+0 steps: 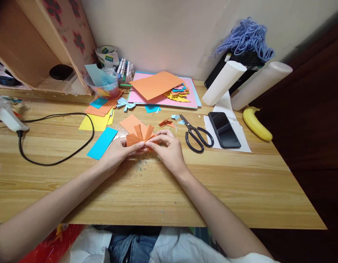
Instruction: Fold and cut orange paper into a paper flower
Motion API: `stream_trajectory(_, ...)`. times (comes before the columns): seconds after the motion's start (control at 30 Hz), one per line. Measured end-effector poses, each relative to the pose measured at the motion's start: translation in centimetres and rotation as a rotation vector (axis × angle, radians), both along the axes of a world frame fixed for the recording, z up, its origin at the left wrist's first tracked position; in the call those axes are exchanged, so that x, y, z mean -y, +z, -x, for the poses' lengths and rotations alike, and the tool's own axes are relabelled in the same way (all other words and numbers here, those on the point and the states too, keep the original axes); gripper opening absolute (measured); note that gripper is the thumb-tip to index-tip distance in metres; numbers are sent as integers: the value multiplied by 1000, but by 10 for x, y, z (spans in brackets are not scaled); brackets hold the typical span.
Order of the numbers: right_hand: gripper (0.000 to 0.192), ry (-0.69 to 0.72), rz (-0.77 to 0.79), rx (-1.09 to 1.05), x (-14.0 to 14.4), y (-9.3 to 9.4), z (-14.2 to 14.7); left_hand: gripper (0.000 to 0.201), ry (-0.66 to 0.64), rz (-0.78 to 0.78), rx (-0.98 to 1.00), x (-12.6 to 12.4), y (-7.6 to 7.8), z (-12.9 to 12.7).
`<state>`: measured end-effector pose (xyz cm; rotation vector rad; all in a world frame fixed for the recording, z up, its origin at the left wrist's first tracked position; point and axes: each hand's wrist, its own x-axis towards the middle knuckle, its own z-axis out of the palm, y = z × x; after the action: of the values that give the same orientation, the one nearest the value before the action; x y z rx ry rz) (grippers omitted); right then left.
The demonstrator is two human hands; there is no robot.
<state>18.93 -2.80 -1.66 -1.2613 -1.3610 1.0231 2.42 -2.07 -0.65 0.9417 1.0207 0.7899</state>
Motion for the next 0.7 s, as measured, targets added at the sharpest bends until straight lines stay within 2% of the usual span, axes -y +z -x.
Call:
stream_trajectory(0.07, 7, -18, -14, -41, 2, 1, 2, 38, -2, -17, -20, 0, 1, 0)
stream_trajectory(0.3, 10, -61, -107, 23, 5, 5, 6, 36, 14, -80, -79, 2, 5, -1)
stream_trajectory(0.43, 24, -76, -74, -74, 4, 3, 9, 32, 16, -95, -114, 2, 7, -2)
stream_trajectory(0.5, 39, -80, -31, -132, 2, 3, 9, 30, 20, -121, -128, 2, 7, -3)
stream_trajectory(0.57, 47, -25, 72, -191, 0, 4, 6, 30, 42, -143, -128, 2, 6, -2)
stream_trajectory(0.7, 37, 233, 334, -214, -4, 9, -5, 28, 86, -148, -122, 0, 3, -1)
